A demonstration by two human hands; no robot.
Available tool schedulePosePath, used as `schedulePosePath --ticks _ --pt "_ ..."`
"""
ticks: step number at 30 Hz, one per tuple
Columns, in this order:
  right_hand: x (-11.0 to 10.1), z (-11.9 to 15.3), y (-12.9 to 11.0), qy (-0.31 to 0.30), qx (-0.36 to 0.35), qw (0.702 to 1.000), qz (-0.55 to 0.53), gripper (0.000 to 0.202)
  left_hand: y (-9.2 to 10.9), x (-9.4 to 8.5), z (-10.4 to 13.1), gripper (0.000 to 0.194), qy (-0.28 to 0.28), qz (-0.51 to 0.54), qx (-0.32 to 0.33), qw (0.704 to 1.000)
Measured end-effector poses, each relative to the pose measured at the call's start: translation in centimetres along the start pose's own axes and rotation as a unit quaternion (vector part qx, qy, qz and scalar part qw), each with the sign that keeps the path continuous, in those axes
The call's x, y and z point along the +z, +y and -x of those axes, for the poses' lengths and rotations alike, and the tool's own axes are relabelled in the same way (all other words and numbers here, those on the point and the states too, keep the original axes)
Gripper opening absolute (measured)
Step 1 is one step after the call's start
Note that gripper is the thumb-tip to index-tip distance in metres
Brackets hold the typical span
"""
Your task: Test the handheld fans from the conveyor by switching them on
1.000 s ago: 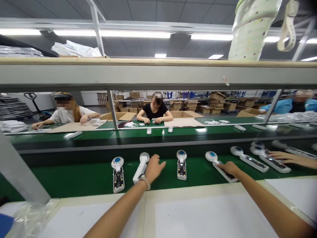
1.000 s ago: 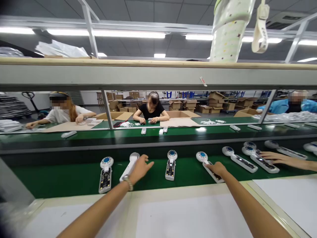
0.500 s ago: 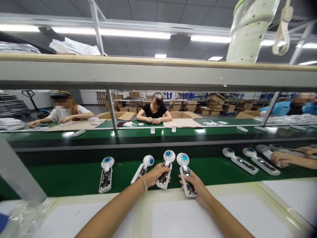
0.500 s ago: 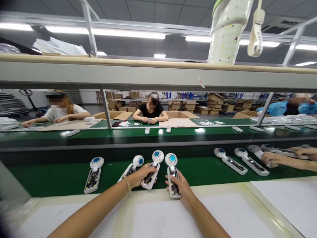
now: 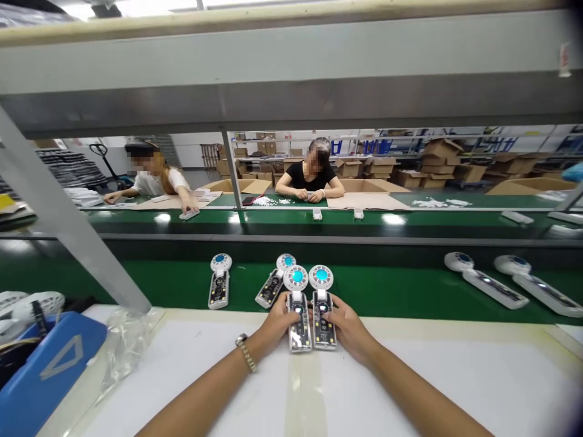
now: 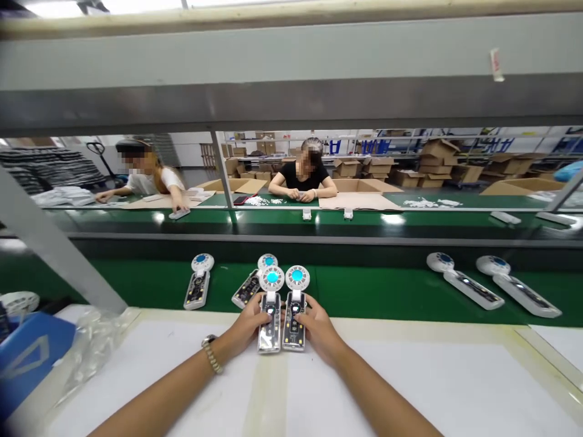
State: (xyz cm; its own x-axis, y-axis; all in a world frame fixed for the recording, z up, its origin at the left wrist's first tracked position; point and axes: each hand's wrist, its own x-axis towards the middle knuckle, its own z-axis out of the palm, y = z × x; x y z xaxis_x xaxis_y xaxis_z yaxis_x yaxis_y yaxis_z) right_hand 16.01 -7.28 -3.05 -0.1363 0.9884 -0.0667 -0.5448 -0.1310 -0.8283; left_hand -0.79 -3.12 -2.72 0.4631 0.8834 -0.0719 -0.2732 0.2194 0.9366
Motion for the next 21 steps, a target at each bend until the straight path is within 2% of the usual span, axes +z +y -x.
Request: schedulePosePath --ticks 4,10,16,21 --pt "-0.41 -0.29 0.23 -0.011 0.0 1.0 0.002 0.052 0.41 -0.09 0.2 0.041 -0.012 0.008 -0.025 1.0" --pt "-0.31 0.03 0.11 -0.005 0.003 1.0 0.013 0.051 0.72 -0.01 0.49 0.045 -0.045 0.028 -0.026 0.998" --pt "-0.13 0.41 -0.24 -0.003 0.01 1.0 0.027 0.051 0.45 0.01 0.5 0.044 -0.029 0.031 -0.025 0.999" --pt "0.37 0.56 -0.7 -0.001 0.01 0.998 0.057 0.05 0.6 0.11 0.5 0.044 -0.038 0.035 -0.027 0.998"
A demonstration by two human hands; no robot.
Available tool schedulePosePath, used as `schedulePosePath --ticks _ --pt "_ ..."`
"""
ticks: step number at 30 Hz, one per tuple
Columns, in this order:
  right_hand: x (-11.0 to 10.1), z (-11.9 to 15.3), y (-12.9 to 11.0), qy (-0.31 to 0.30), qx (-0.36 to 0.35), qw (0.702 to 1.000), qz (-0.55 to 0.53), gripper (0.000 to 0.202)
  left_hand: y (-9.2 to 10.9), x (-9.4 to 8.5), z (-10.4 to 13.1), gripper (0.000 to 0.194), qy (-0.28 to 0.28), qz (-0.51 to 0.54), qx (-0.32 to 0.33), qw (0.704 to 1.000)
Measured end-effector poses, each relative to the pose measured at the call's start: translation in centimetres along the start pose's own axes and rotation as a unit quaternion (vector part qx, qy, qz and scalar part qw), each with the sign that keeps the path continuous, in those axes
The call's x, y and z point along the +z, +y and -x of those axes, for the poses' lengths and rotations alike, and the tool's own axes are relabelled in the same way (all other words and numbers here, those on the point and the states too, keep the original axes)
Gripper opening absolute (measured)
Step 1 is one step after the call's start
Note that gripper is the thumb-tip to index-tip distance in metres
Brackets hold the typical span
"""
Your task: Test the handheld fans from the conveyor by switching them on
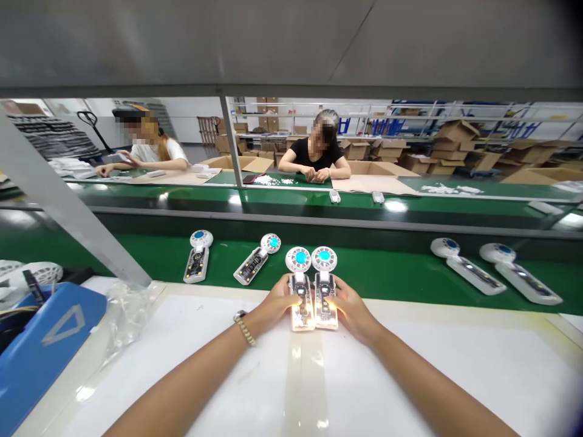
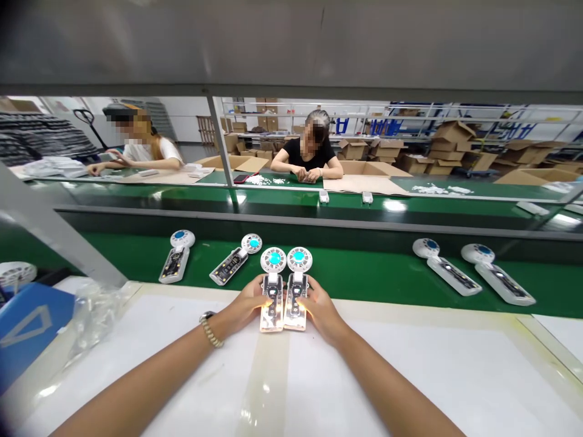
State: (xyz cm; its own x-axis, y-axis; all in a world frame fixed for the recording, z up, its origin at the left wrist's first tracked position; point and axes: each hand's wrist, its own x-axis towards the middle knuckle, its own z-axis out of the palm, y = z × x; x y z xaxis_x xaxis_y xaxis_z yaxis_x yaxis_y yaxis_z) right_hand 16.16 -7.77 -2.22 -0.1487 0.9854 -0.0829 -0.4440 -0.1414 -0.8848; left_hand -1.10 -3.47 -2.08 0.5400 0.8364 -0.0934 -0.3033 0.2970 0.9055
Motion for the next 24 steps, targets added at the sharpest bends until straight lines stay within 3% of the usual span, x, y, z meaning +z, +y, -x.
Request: schedulePosePath --ticks 9,19,24 --pt "0.12 0.16 -0.28 -0.012 -0.002 1.0 0.01 0.048 0.57 0.59 0.13 0.044 0.034 0.004 -0.011 0.999" --pt "-0.14 0.07 0.07 0.005 -0.01 1.0 0.009 0.047 -0.09 -0.28 -0.09 0.044 -0.016 -0.006 -0.008 1.0" --pt "-0.47 -0.11 0.46 0.004 -0.014 1.0 -0.004 0.048 -0.03 -0.14 -0.15 0.046 -0.01 0.004 -0.02 1.0"
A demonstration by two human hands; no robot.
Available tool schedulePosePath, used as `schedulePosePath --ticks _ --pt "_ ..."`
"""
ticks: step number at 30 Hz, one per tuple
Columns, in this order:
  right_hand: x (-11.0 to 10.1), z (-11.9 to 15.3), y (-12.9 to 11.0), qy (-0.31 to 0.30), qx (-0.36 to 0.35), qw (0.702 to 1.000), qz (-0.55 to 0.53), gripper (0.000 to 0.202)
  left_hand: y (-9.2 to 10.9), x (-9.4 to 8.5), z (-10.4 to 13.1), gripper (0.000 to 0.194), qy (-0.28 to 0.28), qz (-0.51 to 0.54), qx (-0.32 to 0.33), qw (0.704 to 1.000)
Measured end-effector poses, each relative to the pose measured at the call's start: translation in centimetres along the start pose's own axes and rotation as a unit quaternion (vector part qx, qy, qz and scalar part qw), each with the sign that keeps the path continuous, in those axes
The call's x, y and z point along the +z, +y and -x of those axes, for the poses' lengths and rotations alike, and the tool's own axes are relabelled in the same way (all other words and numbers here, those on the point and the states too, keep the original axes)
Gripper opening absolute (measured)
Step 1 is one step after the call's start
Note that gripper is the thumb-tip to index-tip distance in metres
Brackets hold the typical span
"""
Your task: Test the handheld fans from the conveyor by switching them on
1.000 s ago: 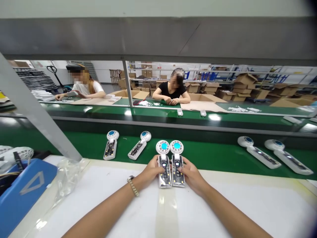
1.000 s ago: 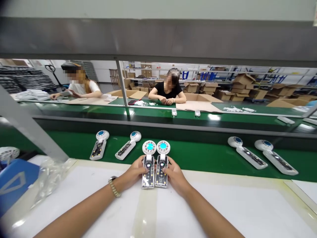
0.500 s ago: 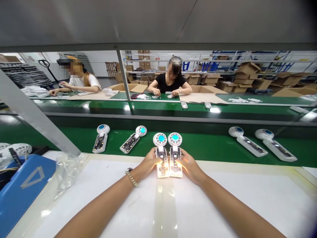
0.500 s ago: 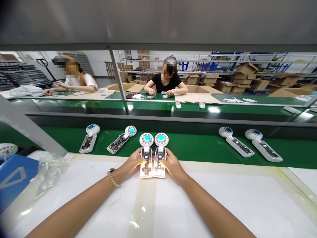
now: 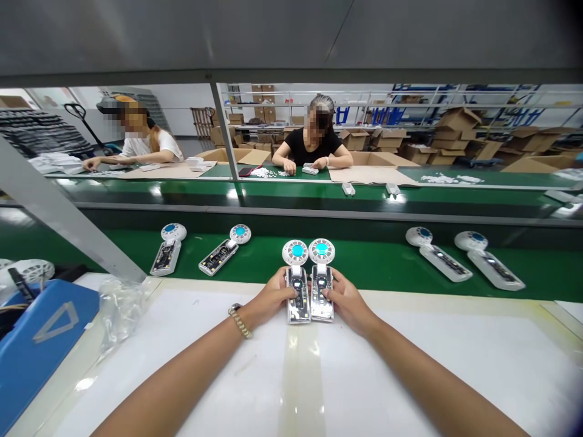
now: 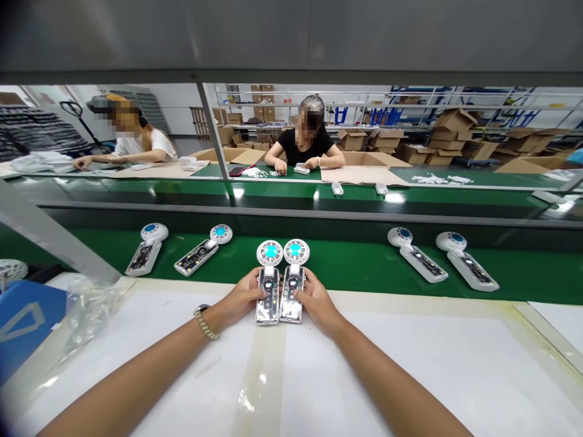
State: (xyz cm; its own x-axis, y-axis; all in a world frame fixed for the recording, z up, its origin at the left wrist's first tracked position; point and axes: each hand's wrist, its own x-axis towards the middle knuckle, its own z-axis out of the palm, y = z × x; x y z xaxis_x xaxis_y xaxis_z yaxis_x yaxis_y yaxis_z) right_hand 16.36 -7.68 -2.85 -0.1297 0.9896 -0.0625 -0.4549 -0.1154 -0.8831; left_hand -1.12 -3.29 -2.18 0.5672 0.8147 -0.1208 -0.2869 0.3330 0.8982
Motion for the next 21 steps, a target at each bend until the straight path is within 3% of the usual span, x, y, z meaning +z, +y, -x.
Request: schedulePosePath --ticks 14,21 --pt "0.2 0.13 -0.08 -0.029 -0.005 1.0 -0.008 0.054 0.04 0.18 0.07 0.045 0.024 -0.023 0.006 0.999" --pt "0.25 0.28 -0.28 -0.028 -0.003 1.0 -0.007 0.052 0.15 0.15 0.21 0.05 0.005 -0.006 0.004 1.0"
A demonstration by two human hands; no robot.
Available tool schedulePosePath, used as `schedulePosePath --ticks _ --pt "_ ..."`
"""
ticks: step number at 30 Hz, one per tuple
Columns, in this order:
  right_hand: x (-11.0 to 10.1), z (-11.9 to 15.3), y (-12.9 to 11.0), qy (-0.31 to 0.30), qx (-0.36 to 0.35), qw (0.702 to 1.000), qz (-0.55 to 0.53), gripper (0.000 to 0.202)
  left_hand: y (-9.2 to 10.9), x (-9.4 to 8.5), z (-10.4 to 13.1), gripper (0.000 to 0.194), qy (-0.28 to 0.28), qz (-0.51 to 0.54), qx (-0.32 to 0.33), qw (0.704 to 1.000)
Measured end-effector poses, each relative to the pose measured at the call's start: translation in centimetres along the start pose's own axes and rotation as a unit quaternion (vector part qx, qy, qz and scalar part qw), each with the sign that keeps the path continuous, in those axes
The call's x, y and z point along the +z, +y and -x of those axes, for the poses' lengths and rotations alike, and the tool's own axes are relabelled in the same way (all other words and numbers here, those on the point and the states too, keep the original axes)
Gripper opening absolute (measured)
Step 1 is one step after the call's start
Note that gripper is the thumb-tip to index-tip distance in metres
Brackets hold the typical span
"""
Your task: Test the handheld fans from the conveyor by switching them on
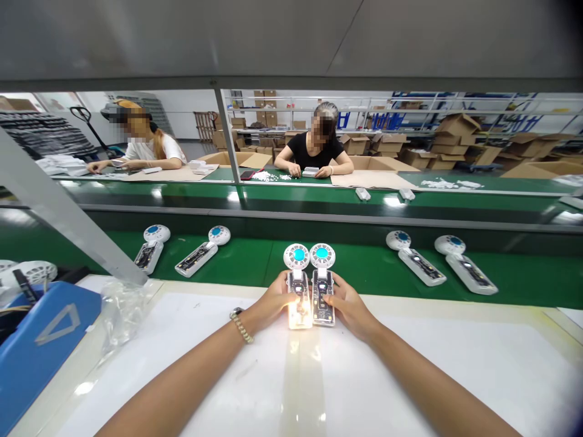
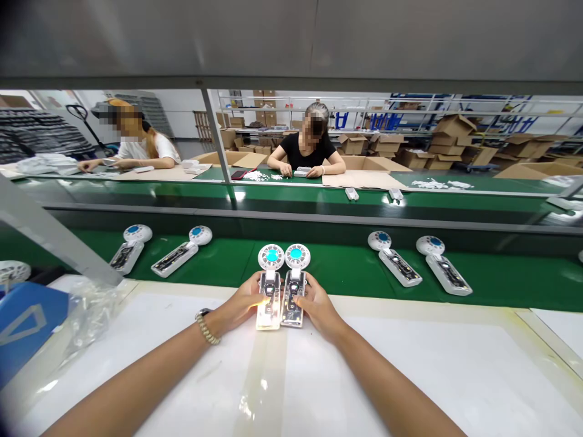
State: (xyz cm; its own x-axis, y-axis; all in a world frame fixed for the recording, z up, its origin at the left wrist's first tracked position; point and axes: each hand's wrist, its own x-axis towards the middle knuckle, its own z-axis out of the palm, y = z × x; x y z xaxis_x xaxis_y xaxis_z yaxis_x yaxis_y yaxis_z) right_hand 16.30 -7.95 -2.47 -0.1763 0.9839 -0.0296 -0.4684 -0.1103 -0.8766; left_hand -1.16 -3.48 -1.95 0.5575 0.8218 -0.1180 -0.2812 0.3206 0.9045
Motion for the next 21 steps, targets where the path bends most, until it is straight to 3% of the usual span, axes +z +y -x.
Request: schedulePosePath --ticks 21 --pt "-0.18 -0.14 0.21 -0.013 -0.008 1.0 0.005 0.056 -0.63 -0.72 -0.29 0.053 -0.012 0.009 0.008 1.0"
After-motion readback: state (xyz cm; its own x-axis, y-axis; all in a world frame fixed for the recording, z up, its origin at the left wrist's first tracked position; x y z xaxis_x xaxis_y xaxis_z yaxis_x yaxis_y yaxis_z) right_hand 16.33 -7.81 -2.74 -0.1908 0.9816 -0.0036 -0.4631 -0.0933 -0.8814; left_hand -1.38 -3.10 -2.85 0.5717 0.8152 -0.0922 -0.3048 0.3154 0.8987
